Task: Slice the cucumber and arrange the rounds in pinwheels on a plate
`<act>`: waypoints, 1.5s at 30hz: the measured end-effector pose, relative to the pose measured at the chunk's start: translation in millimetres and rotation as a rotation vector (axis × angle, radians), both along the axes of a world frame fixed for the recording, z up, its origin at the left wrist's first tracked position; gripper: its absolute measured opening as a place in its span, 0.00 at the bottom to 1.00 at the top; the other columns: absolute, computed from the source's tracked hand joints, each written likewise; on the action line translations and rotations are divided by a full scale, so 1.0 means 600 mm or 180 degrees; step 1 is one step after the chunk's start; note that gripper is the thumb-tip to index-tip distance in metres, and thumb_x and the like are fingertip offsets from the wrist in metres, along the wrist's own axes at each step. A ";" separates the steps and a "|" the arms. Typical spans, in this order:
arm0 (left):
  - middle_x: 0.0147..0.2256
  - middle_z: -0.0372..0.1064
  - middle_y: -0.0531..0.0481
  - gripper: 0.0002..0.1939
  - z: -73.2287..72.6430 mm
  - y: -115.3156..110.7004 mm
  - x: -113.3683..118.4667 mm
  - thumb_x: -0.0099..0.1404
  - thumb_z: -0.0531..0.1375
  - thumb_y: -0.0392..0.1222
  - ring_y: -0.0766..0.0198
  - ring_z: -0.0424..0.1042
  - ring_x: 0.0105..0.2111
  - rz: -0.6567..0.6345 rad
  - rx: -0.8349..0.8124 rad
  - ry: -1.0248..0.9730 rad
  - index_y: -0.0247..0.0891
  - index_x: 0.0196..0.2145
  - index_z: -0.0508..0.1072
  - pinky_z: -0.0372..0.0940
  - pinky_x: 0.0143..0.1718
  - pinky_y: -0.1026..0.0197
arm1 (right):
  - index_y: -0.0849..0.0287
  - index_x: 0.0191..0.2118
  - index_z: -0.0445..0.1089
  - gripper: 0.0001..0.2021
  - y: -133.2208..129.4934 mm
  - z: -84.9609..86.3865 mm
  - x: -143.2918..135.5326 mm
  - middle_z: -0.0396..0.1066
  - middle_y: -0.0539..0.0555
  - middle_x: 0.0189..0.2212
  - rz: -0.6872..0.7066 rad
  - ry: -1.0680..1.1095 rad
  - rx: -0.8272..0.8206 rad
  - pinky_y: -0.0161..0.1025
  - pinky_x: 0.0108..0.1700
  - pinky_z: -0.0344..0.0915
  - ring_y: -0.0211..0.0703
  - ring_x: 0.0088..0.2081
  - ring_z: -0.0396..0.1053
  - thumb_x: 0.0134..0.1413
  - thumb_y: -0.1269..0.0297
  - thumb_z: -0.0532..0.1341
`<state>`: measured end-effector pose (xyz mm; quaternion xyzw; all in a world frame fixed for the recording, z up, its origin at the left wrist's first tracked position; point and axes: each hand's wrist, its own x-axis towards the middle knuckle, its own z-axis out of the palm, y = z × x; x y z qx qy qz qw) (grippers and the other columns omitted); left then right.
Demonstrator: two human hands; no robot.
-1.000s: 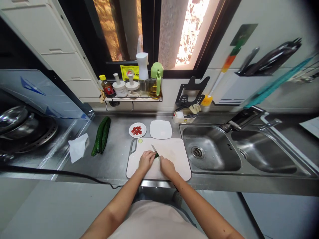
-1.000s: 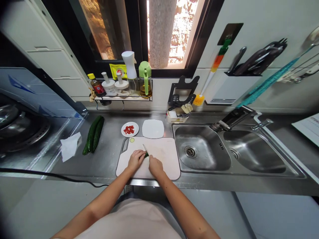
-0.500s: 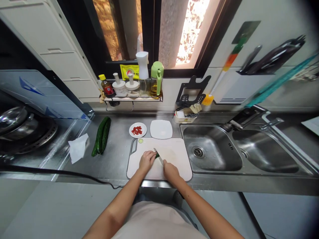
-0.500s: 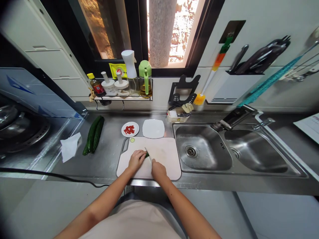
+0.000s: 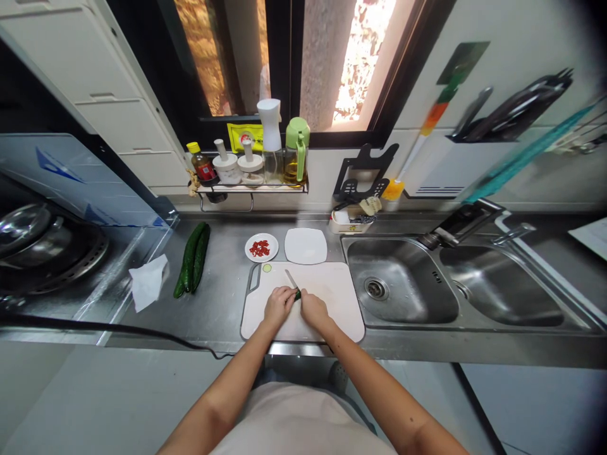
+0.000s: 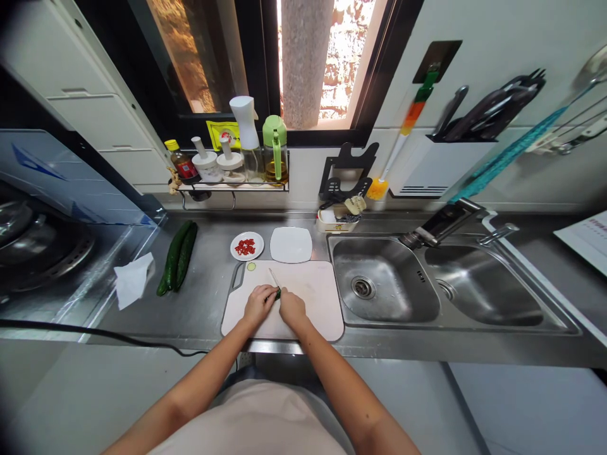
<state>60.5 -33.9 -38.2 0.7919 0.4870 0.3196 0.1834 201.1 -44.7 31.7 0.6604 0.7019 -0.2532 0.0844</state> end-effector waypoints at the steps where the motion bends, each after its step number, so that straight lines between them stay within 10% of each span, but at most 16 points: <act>1: 0.38 0.72 0.48 0.11 0.000 0.000 0.000 0.67 0.54 0.38 0.62 0.68 0.41 0.0002 0.0006 0.0008 0.41 0.43 0.74 0.65 0.43 0.57 | 0.63 0.53 0.57 0.19 0.000 -0.001 0.000 0.72 0.61 0.42 0.0000 0.0004 0.0010 0.36 0.40 0.61 0.45 0.45 0.71 0.56 0.77 0.47; 28: 0.39 0.72 0.48 0.10 -0.003 -0.001 0.000 0.67 0.54 0.38 0.62 0.68 0.40 -0.0032 0.0054 -0.0036 0.41 0.43 0.74 0.64 0.43 0.58 | 0.63 0.50 0.59 0.17 -0.082 -0.001 0.033 0.73 0.64 0.38 -0.0048 -0.0208 -0.0093 0.39 0.40 0.63 0.49 0.44 0.72 0.56 0.78 0.45; 45: 0.39 0.72 0.47 0.11 -0.004 -0.001 0.000 0.68 0.53 0.40 0.61 0.68 0.40 -0.0045 -0.0026 -0.0060 0.41 0.43 0.74 0.65 0.44 0.57 | 0.63 0.50 0.60 0.17 -0.036 -0.009 0.022 0.73 0.63 0.38 0.0036 -0.0082 0.0013 0.39 0.39 0.62 0.48 0.44 0.72 0.55 0.78 0.47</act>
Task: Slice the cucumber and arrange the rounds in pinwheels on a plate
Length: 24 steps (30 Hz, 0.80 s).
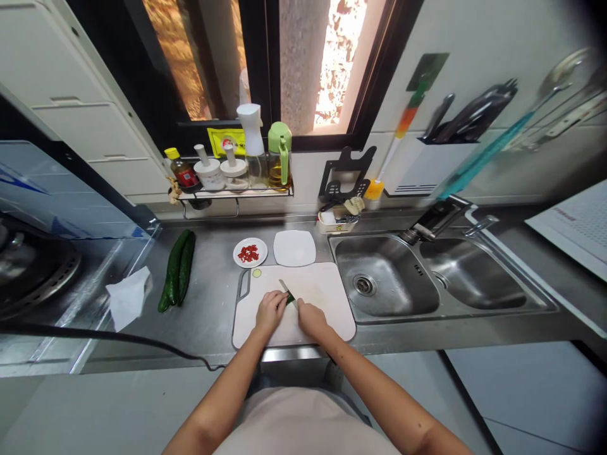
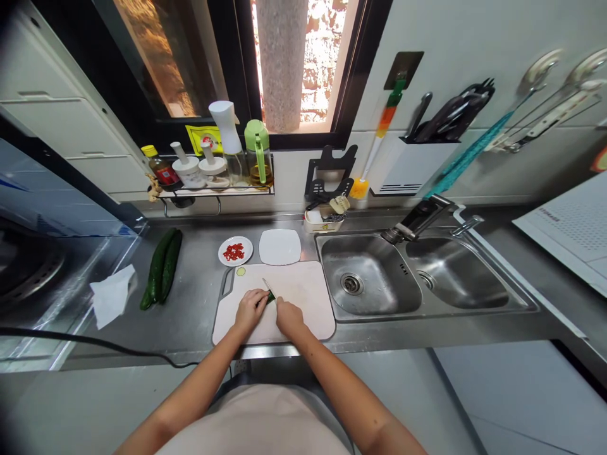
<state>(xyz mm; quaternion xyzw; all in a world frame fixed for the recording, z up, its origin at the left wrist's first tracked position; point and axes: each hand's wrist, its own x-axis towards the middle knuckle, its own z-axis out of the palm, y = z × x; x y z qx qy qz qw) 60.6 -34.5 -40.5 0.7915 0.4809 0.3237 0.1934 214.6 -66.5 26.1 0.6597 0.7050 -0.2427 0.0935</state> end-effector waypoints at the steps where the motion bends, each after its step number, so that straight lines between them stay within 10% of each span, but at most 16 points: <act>1: 0.39 0.72 0.47 0.11 -0.001 0.000 0.000 0.68 0.53 0.40 0.61 0.68 0.40 0.0007 0.0001 0.0003 0.41 0.43 0.74 0.65 0.44 0.57 | 0.63 0.50 0.59 0.18 0.005 0.001 -0.001 0.73 0.63 0.38 0.0009 0.0014 0.0007 0.39 0.39 0.62 0.48 0.44 0.72 0.55 0.78 0.47; 24: 0.41 0.72 0.48 0.12 0.013 0.001 0.003 0.68 0.52 0.40 0.61 0.68 0.42 0.0166 -0.0247 0.0354 0.42 0.44 0.73 0.63 0.45 0.58 | 0.61 0.49 0.60 0.14 -0.034 0.005 0.031 0.73 0.62 0.39 -0.0110 0.0072 -0.0074 0.38 0.36 0.59 0.48 0.41 0.72 0.59 0.71 0.47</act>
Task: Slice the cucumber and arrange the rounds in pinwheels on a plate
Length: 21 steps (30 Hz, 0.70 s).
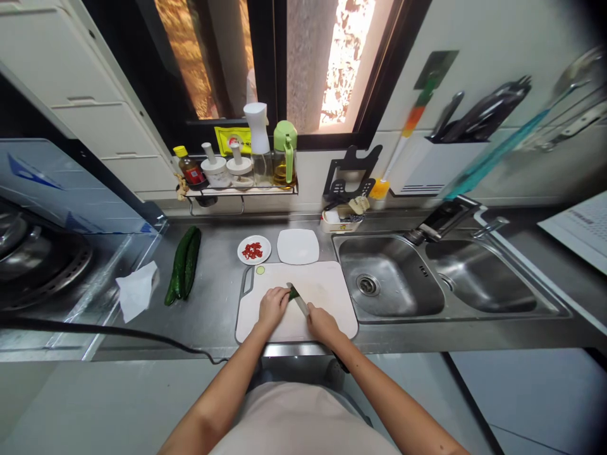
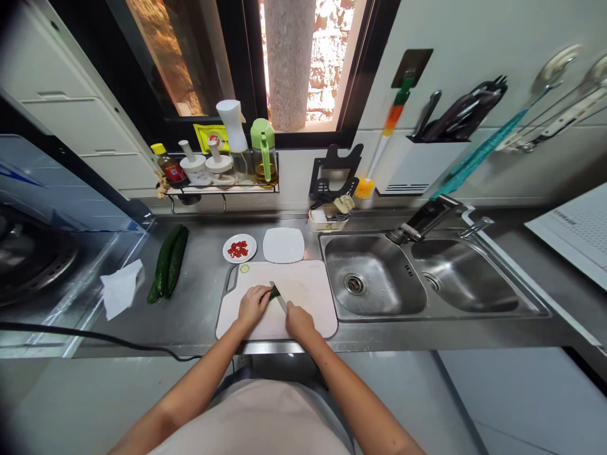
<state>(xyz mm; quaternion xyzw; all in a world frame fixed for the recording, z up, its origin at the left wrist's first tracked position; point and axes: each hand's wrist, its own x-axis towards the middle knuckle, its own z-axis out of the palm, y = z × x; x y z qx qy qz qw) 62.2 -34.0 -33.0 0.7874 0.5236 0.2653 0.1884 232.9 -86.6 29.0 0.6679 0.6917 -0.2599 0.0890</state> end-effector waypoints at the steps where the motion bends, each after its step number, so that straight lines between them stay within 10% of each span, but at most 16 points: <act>1: 0.41 0.72 0.48 0.12 0.002 0.000 0.001 0.68 0.52 0.40 0.61 0.68 0.42 0.0017 -0.0020 0.0039 0.43 0.44 0.73 0.63 0.45 0.58 | 0.61 0.49 0.61 0.14 -0.004 0.001 0.003 0.73 0.62 0.40 0.0005 -0.0009 -0.0025 0.37 0.36 0.58 0.48 0.41 0.71 0.59 0.71 0.47; 21: 0.43 0.72 0.46 0.14 0.011 -0.017 -0.014 0.67 0.53 0.42 0.59 0.68 0.45 0.0362 -0.0142 -0.0116 0.42 0.48 0.71 0.63 0.48 0.56 | 0.49 0.57 0.59 0.20 -0.017 0.025 0.050 0.64 0.58 0.44 0.0055 -0.0785 0.0884 0.37 0.38 0.55 0.42 0.38 0.66 0.61 0.68 0.48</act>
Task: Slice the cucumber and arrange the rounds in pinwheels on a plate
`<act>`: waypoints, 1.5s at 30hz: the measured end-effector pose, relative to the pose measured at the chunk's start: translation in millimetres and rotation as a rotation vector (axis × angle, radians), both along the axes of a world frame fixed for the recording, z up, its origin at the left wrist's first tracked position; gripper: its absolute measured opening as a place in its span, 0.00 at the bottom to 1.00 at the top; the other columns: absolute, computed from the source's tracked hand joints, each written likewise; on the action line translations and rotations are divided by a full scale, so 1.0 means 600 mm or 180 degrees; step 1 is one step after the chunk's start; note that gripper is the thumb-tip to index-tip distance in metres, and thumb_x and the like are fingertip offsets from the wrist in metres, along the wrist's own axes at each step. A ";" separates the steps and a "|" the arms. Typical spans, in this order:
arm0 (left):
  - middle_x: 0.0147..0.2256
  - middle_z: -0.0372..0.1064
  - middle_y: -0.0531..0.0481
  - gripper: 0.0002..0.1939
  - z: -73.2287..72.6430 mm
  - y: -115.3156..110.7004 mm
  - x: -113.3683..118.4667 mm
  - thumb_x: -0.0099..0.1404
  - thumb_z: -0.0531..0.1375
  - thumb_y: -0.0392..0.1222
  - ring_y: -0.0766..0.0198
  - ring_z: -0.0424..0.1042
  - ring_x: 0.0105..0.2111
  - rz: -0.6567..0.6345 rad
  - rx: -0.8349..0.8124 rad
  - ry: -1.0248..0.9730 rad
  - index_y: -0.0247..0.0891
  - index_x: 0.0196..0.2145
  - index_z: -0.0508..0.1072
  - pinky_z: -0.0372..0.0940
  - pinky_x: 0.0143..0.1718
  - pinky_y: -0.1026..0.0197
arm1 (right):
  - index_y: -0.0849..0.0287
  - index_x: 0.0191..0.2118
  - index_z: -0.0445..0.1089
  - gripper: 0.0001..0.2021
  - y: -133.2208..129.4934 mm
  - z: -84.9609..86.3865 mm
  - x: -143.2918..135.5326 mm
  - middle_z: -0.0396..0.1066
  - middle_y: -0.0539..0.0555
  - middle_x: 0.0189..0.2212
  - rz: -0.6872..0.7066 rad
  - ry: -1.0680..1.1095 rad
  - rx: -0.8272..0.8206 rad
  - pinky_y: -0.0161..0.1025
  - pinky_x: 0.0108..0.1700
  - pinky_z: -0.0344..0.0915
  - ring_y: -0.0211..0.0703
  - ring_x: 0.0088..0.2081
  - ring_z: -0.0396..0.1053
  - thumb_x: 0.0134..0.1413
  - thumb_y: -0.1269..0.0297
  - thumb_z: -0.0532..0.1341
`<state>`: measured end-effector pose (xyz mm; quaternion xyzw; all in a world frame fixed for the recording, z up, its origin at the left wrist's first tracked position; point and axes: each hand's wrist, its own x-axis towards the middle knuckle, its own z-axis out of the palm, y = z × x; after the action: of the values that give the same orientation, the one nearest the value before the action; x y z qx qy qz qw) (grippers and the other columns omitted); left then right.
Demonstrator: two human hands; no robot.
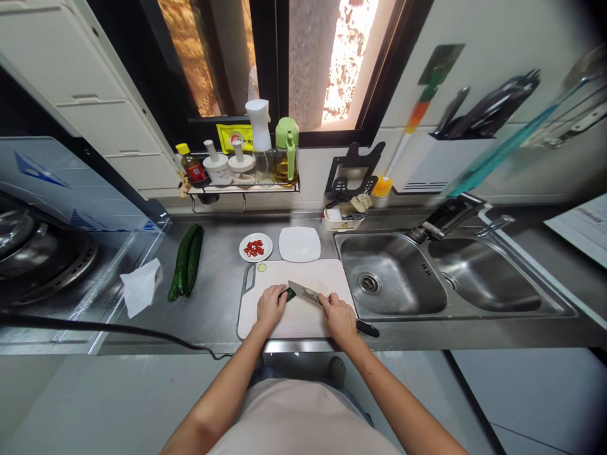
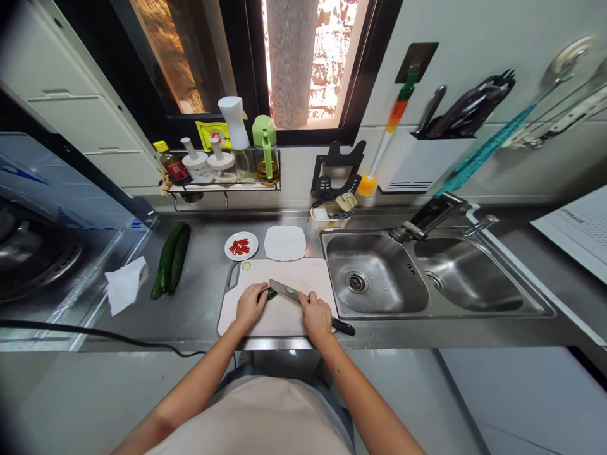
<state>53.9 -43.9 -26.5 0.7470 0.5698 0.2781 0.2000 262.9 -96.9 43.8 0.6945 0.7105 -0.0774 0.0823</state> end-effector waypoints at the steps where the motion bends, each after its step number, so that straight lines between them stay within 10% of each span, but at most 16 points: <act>1: 0.42 0.72 0.46 0.14 0.000 -0.001 -0.001 0.67 0.52 0.42 0.59 0.68 0.45 0.0023 0.0002 -0.0033 0.42 0.48 0.71 0.63 0.48 0.56 | 0.49 0.58 0.59 0.20 0.000 -0.001 0.000 0.63 0.58 0.44 -0.0001 -0.0015 0.0031 0.37 0.38 0.55 0.42 0.38 0.65 0.61 0.68 0.48; 8: 0.41 0.71 0.46 0.13 0.020 0.006 -0.007 0.67 0.50 0.42 0.59 0.68 0.44 0.0616 0.0193 -0.0439 0.40 0.44 0.71 0.62 0.48 0.55 | 0.48 0.60 0.58 0.22 0.001 -0.005 0.004 0.62 0.59 0.47 0.0116 -0.0083 0.0255 0.39 0.40 0.53 0.43 0.39 0.62 0.61 0.70 0.49; 21: 0.45 0.70 0.47 0.13 0.097 0.017 0.034 0.62 0.58 0.48 0.56 0.64 0.48 -0.0632 -0.0233 0.0224 0.46 0.44 0.75 0.54 0.54 0.50 | 0.48 0.59 0.60 0.22 -0.004 -0.002 -0.001 0.63 0.59 0.49 0.0570 0.0138 0.0537 0.39 0.42 0.51 0.45 0.41 0.59 0.61 0.69 0.48; 31: 0.35 0.71 0.50 0.04 0.112 0.016 0.050 0.59 0.60 0.38 0.60 0.67 0.40 -0.0584 -0.0350 -0.0181 0.42 0.33 0.74 0.59 0.45 0.57 | 0.48 0.57 0.62 0.21 -0.004 -0.004 0.011 0.64 0.58 0.48 0.0683 -0.0031 0.0675 0.39 0.40 0.51 0.44 0.39 0.60 0.60 0.70 0.49; 45: 0.27 0.70 0.54 0.06 0.020 0.107 -0.024 0.58 0.61 0.43 0.67 0.69 0.28 0.1172 -0.1009 -0.0754 0.39 0.31 0.73 0.60 0.31 0.66 | 0.49 0.55 0.65 0.22 -0.002 -0.026 0.062 0.64 0.58 0.46 0.0318 -0.0192 0.0863 0.37 0.37 0.56 0.42 0.37 0.63 0.56 0.71 0.53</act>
<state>39.6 20.2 -14.7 0.5524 0.7051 0.3027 0.3258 300.3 -98.4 28.2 0.6650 0.7454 0.0444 0.0128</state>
